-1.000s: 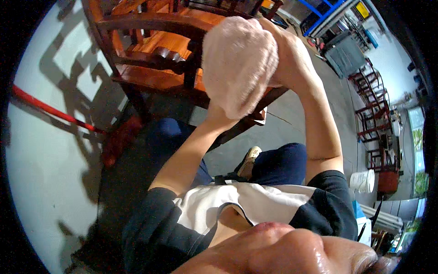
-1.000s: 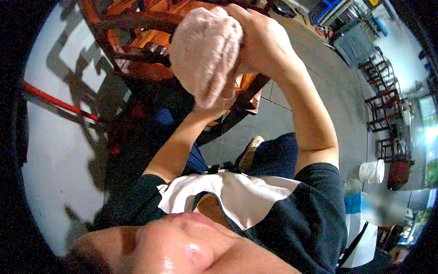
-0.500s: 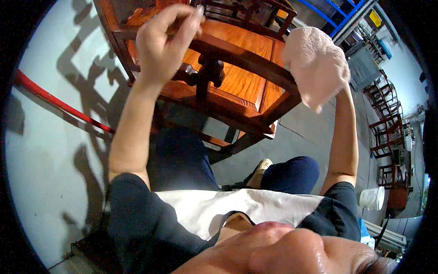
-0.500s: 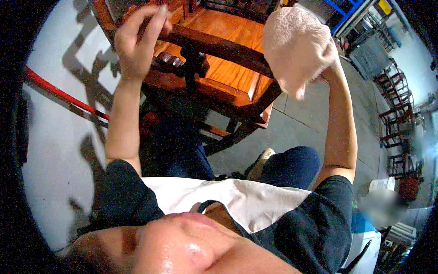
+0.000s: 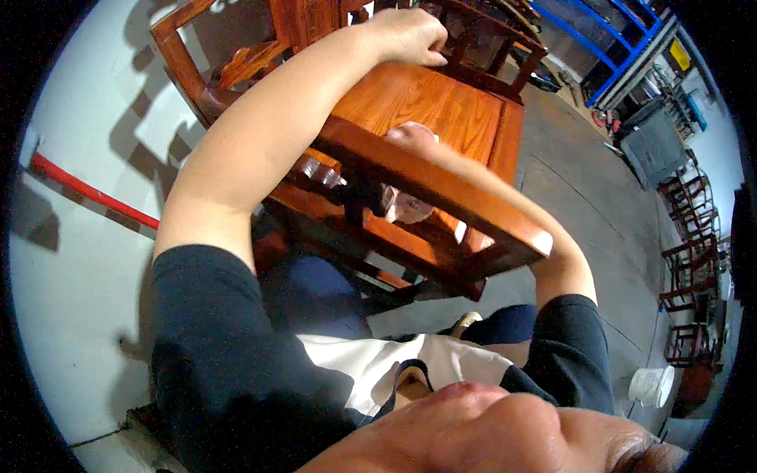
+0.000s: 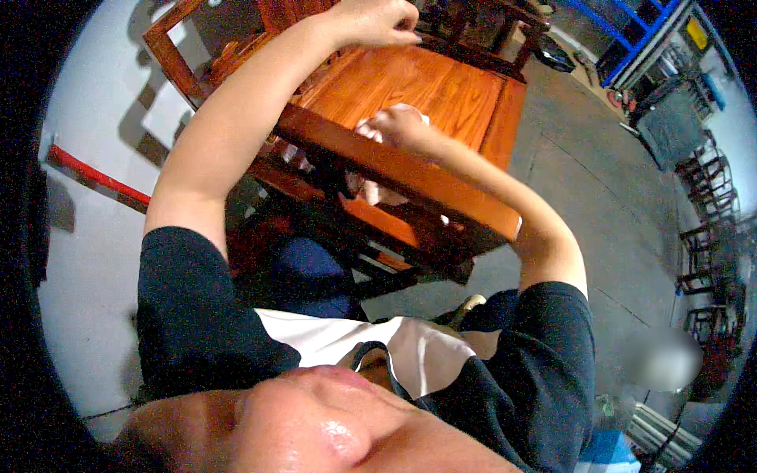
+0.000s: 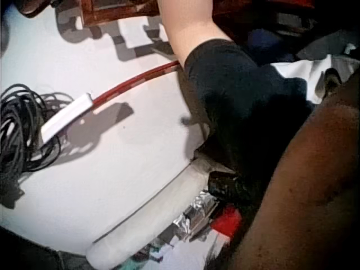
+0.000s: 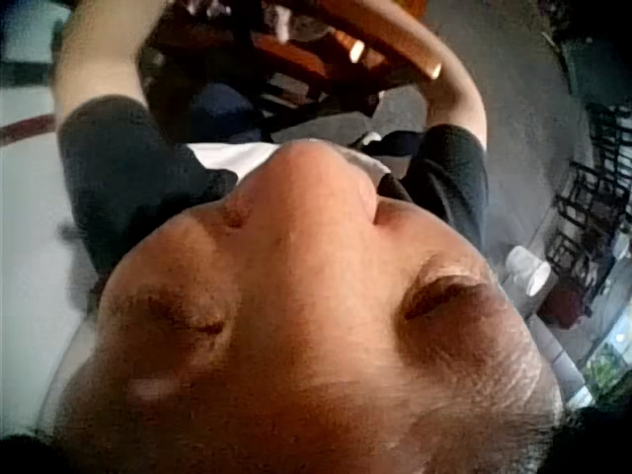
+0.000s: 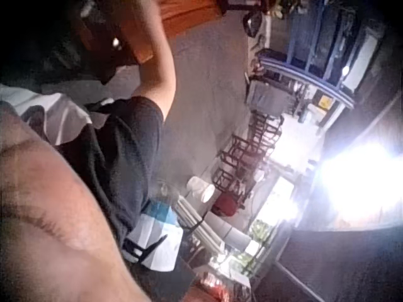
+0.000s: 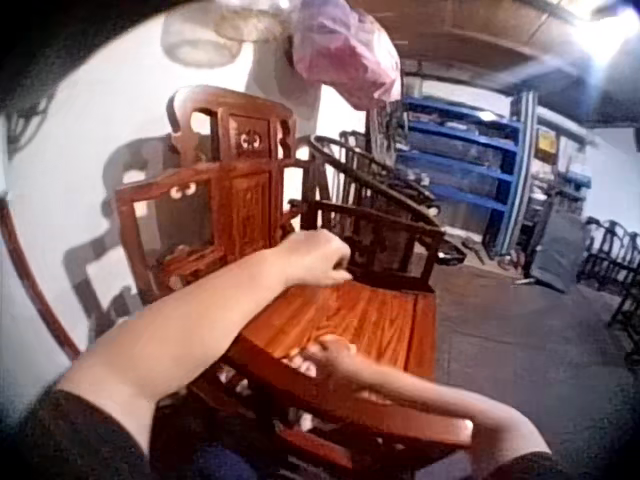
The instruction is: The person cleans a wooden chair with a cloth while sitting on the floor, then moves to the kitchen to stir a simmering dish in a pan and serve it into a bowl.
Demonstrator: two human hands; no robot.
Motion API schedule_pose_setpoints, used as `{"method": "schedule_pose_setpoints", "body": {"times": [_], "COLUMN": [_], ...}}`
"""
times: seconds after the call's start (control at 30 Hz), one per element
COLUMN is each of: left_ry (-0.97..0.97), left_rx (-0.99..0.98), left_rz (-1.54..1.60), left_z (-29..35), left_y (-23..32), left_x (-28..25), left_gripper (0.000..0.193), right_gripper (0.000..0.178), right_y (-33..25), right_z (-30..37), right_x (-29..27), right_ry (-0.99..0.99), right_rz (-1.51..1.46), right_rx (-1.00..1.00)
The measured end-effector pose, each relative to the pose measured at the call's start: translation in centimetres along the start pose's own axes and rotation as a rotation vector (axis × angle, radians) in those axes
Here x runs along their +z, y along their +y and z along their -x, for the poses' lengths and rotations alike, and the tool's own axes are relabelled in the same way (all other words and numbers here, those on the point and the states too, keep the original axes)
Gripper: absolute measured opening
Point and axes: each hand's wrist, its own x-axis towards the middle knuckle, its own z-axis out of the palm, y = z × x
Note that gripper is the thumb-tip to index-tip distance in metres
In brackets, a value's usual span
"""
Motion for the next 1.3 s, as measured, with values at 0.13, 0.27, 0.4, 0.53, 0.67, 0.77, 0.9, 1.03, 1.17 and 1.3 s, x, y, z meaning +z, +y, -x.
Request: {"method": "schedule_pose_setpoints", "body": {"times": [0.13, 0.27, 0.4, 0.53, 0.67, 0.77, 0.9, 1.03, 1.17, 1.3], "left_ry": [-0.352, -0.458, -0.500, -0.430, -0.398, -0.409, -0.487, -0.550, -0.597, -0.732], "left_rx": [-0.033, 0.024, 0.057, 0.075, 0.124, 0.083, -0.006, -0.071, -0.062, -0.162], "left_rz": [0.109, 0.183, 0.249, 0.271, 0.329, 0.327, 0.309, 0.351, 0.446, 0.427], "left_z": [1.8, 2.5, 1.9, 1.6, 1.0, 1.2, 1.4, 1.6, 2.0, 1.4], "left_y": [-0.5, -0.5, 0.6, 2.0, 2.7, 1.9, 0.5, -0.4, -1.4, 0.1], "left_x": [1.0, 1.5, 1.2, 0.3, 0.5, 0.5, 1.1, 1.5, 2.6, 1.3], "left_gripper": [0.031, 0.035, 0.036, 0.036, 0.037, 0.039, 0.042, 0.041, 0.041, 0.044], "right_gripper": [0.065, 0.062, 0.070, 0.079, 0.071, 0.056, 0.062, 0.065, 0.054, 0.073], "right_y": [-5.2, -1.0, 12.5, 16.3, 11.9, 2.5, -10.2, -5.5, 10.2, 16.2], "right_z": [-2.7, -4.5, 0.5, 6.7, 3.2, -2.4, -3.7, -7.9, -5.7, 5.2], "right_x": [0.7, -1.8, -0.5, -1.4, -0.2, -0.1, -0.5, 0.6, -0.3, -0.6], "right_ry": [0.368, 0.388, 0.645, 0.635, 0.512, 0.217, 0.465, 0.412, 0.435, 0.683], "right_rz": [0.005, -0.045, 0.073, 0.141, 0.128, -0.062, -0.172, -0.140, 0.012, 0.189], "right_rx": [-0.216, 0.186, 0.526, 0.739, 0.661, 0.351, -0.264, -0.213, 0.385, 0.637]}}
